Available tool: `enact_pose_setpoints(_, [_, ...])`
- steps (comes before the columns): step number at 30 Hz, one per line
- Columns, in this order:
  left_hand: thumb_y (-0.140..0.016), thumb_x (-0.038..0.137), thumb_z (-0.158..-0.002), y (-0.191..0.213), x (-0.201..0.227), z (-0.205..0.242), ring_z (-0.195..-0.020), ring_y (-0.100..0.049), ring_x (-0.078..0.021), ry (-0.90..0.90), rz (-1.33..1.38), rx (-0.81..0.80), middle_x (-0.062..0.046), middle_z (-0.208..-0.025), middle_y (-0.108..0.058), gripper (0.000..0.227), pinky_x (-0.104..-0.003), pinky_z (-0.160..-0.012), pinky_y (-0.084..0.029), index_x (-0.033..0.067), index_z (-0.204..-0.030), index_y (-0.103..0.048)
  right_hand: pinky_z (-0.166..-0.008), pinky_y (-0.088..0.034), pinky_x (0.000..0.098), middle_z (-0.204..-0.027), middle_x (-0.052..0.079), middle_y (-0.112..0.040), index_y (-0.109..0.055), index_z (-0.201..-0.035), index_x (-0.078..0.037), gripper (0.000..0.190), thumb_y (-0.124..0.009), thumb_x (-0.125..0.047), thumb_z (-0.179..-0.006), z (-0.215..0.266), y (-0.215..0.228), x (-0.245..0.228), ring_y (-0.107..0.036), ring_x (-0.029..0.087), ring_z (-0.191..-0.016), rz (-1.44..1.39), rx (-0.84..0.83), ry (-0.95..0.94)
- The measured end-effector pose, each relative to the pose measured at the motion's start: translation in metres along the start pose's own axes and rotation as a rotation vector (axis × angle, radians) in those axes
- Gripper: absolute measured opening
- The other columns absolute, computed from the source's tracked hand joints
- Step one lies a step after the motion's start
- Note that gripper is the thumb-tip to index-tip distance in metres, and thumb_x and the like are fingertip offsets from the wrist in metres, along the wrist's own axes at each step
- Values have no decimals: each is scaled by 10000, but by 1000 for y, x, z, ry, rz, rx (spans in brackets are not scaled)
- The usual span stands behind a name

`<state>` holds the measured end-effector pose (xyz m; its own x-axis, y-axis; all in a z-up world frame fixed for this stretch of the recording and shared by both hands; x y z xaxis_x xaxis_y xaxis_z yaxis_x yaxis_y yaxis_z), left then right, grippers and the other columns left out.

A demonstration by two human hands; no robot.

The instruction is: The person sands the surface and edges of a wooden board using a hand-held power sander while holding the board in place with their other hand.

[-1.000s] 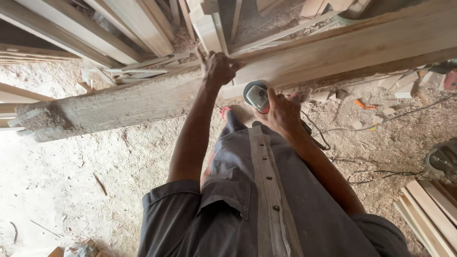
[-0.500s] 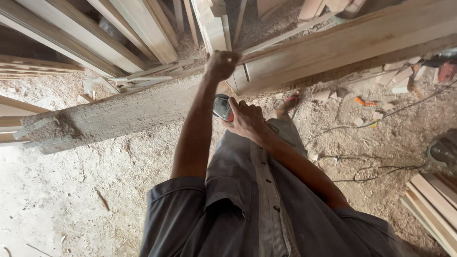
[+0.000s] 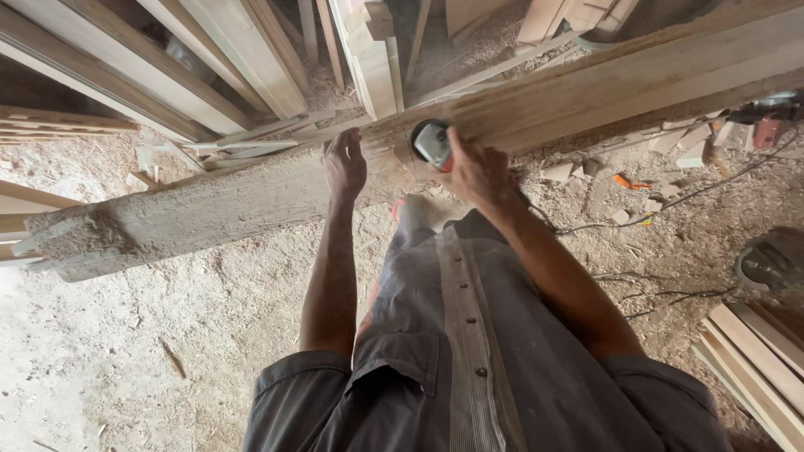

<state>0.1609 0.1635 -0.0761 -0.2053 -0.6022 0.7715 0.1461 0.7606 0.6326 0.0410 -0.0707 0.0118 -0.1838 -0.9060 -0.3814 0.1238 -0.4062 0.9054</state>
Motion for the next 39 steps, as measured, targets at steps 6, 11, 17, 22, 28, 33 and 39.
enact_pose_setpoints(6, [-512, 95, -1048, -33, 38, 6, -904, -770, -252, -9, 242, -242, -164, -1105, -763, 247, -421, -880, -587, 49, -1197, -704, -554, -590, 328, -1037, 132, -744, -524, -1298, -97, 645, -838, -509, -914, 24, 42, 86, -712, 206, -727, 104, 60, -63])
enact_pose_setpoints(11, [-544, 90, -1022, -49, 39, 18, -1036, -759, -335, 35, 182, -320, -218, -1175, -741, 287, -430, -912, -607, 31, -1239, -723, -602, -600, 387, -940, 125, -742, -522, -1403, -82, 718, -771, -599, -971, 50, 79, 187, -698, 238, -678, 217, -69, -427])
enact_pose_setpoints(17, [-473, 73, -1008, -46, 33, 16, -1134, -719, -368, 6, 206, -387, -258, -1225, -722, 388, -450, -947, -582, 28, -1316, -705, -587, -608, 372, -964, 90, -709, -528, -1372, -25, 711, -809, -519, -945, 53, 118, 203, -694, 197, -692, -28, 145, -371])
enact_pose_setpoints(22, [-356, 53, -1063, -52, -16, 11, -768, -652, -487, 384, 156, -370, -170, -1356, -710, 402, -583, -622, -538, 78, -1331, -656, -518, -582, 334, -871, 56, -714, -580, -1192, -80, 528, -873, -406, -897, 10, 46, 71, -672, 175, -616, 1, 40, -120])
enact_pose_setpoints(28, [-400, -32, -971, -6, -13, -2, -1072, -738, -300, -41, 242, 261, -197, -1164, -752, 352, -465, -899, -630, 25, -1216, -647, -407, -548, 359, -858, 201, -717, -543, -1263, -32, 712, -919, -402, -784, -17, 11, -38, -669, 236, -578, 23, -13, 138])
enact_pose_setpoints(33, [-443, 82, -1077, -67, 23, -6, -860, -681, -248, 12, 136, 223, -136, -969, -745, 267, -432, -920, -569, 40, -1244, -647, -484, -559, 359, -888, 154, -740, -504, -1348, -29, 750, -877, -426, -834, -23, 32, 24, -678, 222, -597, 44, -18, 102])
enact_pose_setpoints(39, [-478, 321, -1075, -111, 95, 7, -966, -677, -244, -110, -362, 223, -77, -997, -762, 312, -493, -934, -474, 129, -1029, -719, -445, -547, 350, -885, 132, -731, -511, -1327, -57, 736, -855, -507, -857, -18, 89, 134, -658, 213, -562, 148, -16, -34])
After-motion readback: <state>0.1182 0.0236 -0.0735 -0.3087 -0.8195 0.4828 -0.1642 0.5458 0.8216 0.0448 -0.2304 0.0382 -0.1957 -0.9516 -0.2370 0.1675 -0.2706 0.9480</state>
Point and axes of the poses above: each hand's wrist, its own z-axis away from the middle knuckle, its own y-axis out of the back of the hand, x = y × z, the point moved 10 cm from there along -z, towards the middle knuckle
